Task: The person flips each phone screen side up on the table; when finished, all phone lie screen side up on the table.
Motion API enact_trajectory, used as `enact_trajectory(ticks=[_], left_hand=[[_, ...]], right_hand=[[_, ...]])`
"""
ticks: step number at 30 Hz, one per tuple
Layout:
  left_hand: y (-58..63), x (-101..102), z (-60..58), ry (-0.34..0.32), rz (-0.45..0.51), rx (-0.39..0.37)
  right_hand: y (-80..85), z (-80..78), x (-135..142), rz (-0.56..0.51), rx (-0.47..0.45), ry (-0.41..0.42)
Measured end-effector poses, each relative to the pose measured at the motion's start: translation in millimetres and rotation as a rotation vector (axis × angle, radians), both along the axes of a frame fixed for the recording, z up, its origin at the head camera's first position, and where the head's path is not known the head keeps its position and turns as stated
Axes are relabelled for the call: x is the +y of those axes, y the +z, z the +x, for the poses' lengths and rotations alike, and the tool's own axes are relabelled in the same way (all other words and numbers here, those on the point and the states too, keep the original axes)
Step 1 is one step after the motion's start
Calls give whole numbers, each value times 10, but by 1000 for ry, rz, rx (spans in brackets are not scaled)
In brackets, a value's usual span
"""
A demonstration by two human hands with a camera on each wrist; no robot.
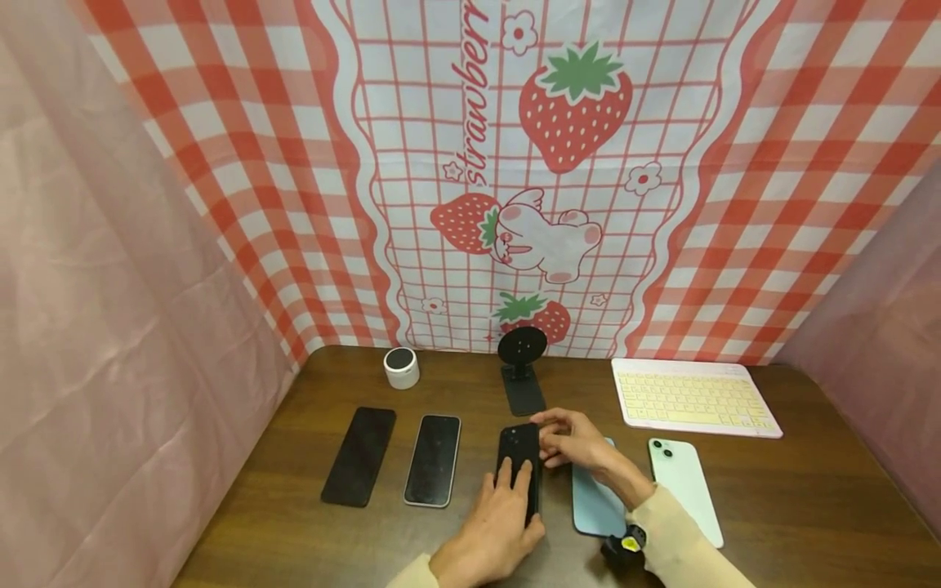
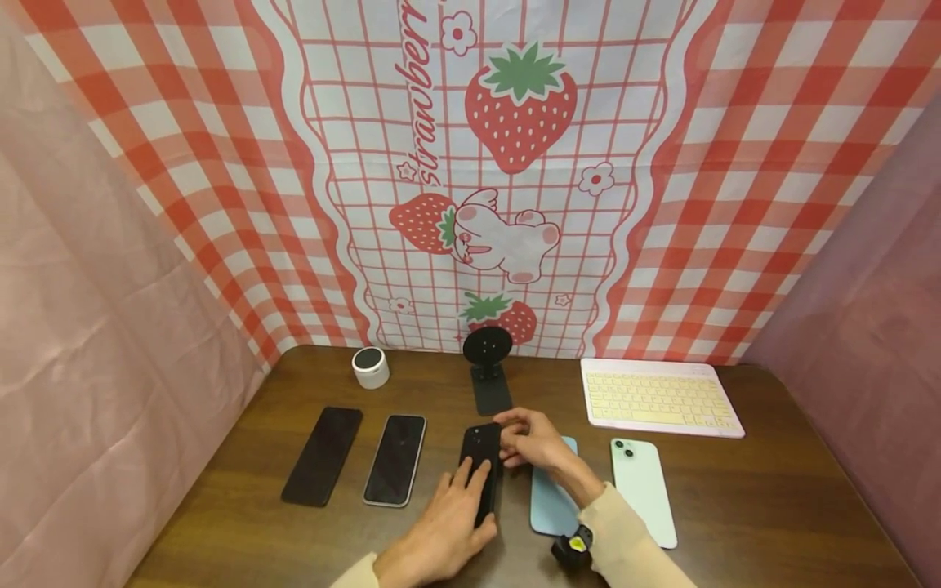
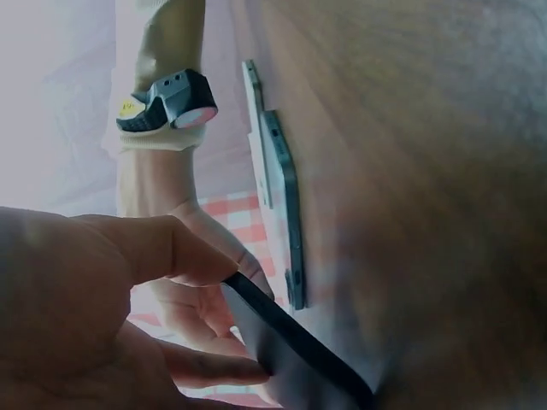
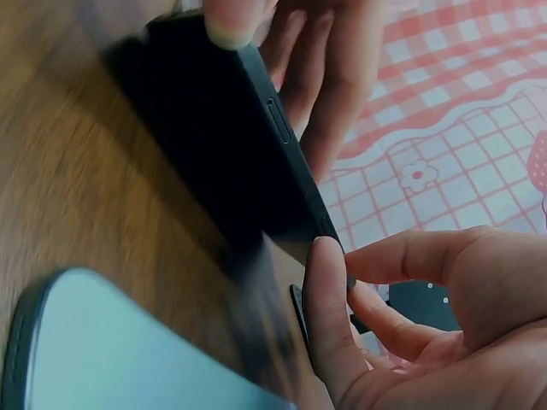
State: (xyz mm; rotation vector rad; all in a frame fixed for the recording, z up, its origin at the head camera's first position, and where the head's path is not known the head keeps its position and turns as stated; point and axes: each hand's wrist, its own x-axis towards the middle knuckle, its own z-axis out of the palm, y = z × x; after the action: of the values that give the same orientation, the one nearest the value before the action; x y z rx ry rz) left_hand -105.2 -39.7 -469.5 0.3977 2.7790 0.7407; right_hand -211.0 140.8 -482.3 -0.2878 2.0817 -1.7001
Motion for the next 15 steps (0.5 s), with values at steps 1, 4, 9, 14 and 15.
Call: enact_trajectory(ticks=[1,4,9,14,15], left_hand=[[6,-13,-2,2,27,-9],[23,-50,-13,1,88,-21],[47,-90,-20,-7,146,17],[52,-112,-27,20,214,38],[51,-115,-31,31,232,28]], right_hand=[[-2,-6,4,-18,-15,8],[-4,-17,7,-67,-53,25],[-8,-21,-2,-112,-79,43],[-35,-10,-13,-136,-105,56],[-42,-9,-14,-134,-109,59]])
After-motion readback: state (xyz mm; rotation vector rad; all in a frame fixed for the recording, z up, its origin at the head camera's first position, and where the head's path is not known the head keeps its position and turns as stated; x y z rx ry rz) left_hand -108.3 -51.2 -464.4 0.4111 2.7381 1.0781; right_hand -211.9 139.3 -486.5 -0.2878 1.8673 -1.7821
